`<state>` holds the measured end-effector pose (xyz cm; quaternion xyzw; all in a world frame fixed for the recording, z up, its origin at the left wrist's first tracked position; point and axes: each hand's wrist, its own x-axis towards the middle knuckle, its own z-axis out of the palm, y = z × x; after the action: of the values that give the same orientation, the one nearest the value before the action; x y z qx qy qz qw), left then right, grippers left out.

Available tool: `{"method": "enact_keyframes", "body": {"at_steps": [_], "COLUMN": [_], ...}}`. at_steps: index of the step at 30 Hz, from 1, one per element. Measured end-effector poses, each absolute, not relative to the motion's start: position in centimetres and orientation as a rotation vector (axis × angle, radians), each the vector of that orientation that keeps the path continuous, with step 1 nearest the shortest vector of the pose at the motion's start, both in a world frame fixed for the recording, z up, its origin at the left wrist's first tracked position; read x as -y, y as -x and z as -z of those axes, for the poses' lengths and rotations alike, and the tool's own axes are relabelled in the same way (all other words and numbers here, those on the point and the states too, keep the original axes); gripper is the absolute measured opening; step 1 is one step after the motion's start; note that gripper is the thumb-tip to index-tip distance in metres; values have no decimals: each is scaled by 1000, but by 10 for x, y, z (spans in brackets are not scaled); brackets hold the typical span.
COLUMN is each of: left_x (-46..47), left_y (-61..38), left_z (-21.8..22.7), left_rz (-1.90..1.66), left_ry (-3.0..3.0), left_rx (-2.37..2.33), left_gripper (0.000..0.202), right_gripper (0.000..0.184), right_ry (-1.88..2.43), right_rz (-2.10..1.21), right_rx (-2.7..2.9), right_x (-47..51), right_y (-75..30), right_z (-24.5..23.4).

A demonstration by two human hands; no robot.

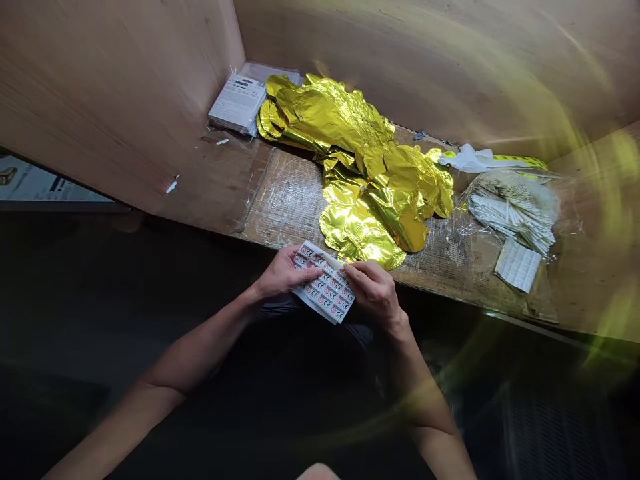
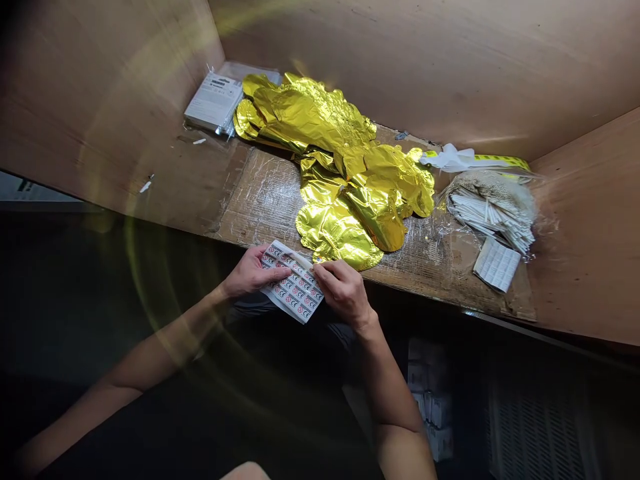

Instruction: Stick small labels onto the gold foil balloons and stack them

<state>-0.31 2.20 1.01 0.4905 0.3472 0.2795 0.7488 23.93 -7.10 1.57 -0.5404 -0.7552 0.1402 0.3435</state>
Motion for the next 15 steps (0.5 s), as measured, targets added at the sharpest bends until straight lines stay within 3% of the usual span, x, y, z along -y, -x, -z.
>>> {"method": "enact_keyframes", "body": {"at_steps": [6,11,15], "left_x": [-23,-25,-18], "left_y": [7,-5,-21], "left_z": [-1,5,12], "left_rz": [-595,-528,-318], "left_ry": [-1153,-1842,-2221], "left_rx": [-766,-514,-470], "left_gripper": [40,23,32], "right_gripper": [12,22,26], "right_ry": [1443,1765,1945], "right_rz": [-405,-636,-740], "right_rx": [1806,1578,1869], "right_x": [71,38,6], "right_y": [-241,-260,-263], "right_z": [-26,-39,-34]}}
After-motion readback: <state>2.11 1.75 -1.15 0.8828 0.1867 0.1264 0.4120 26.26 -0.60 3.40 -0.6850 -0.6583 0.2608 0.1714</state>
